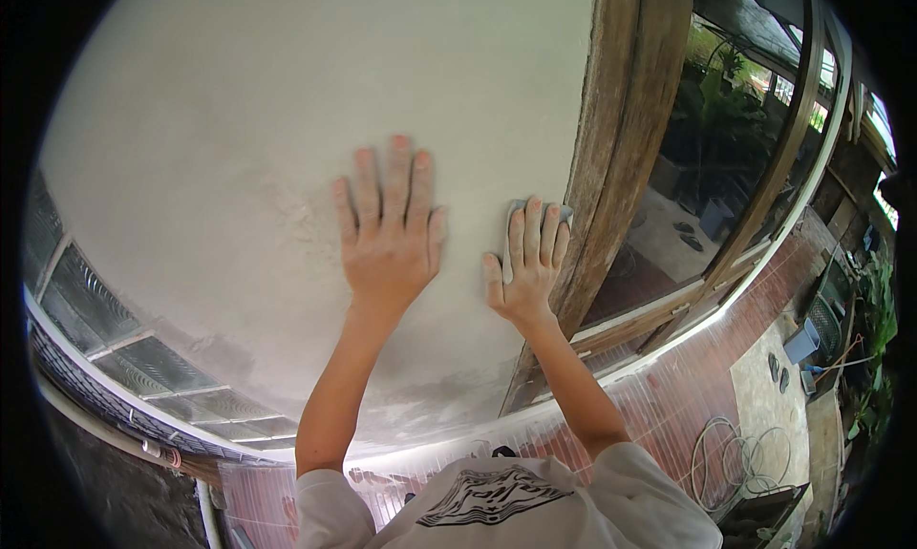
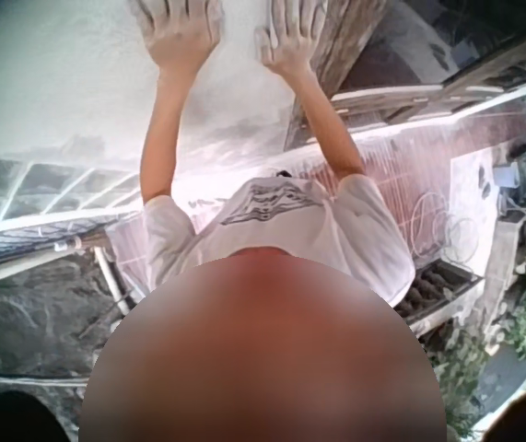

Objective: The person smooths a freshly plastered wall using a small rectangular trowel. They repeatedly rub the trowel over the wall surface in vertical and horizontal strokes, occasionally switching the tool between hands and using the other hand to feel the surface.

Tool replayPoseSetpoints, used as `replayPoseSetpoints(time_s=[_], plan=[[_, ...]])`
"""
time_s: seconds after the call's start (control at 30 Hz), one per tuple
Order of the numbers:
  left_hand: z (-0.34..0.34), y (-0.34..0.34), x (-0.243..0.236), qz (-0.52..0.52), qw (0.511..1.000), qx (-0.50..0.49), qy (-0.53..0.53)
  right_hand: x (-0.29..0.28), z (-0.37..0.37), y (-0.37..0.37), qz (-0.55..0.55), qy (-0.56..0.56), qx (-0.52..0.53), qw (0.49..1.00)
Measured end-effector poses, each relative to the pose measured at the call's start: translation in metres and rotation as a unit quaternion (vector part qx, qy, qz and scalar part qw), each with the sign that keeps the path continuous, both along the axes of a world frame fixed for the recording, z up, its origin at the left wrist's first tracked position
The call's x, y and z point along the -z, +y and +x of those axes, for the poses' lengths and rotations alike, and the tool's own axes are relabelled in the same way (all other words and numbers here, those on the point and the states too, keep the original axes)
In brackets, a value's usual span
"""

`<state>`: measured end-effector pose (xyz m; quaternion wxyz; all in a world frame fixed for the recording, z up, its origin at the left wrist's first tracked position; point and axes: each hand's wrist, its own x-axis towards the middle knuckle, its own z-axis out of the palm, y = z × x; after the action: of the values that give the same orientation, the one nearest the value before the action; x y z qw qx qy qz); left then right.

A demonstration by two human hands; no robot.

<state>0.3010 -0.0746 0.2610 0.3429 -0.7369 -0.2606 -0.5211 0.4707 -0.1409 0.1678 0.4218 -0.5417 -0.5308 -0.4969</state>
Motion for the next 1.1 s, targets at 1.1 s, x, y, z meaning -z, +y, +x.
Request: replayPoseSetpoints(time_s=[1.1], plan=[[-0.296,0.092,-0.058,0.025,0.999,-0.026,-0.021,-0.115,-0.232,0.080,0.061,0.101,-0.043,0.992]])
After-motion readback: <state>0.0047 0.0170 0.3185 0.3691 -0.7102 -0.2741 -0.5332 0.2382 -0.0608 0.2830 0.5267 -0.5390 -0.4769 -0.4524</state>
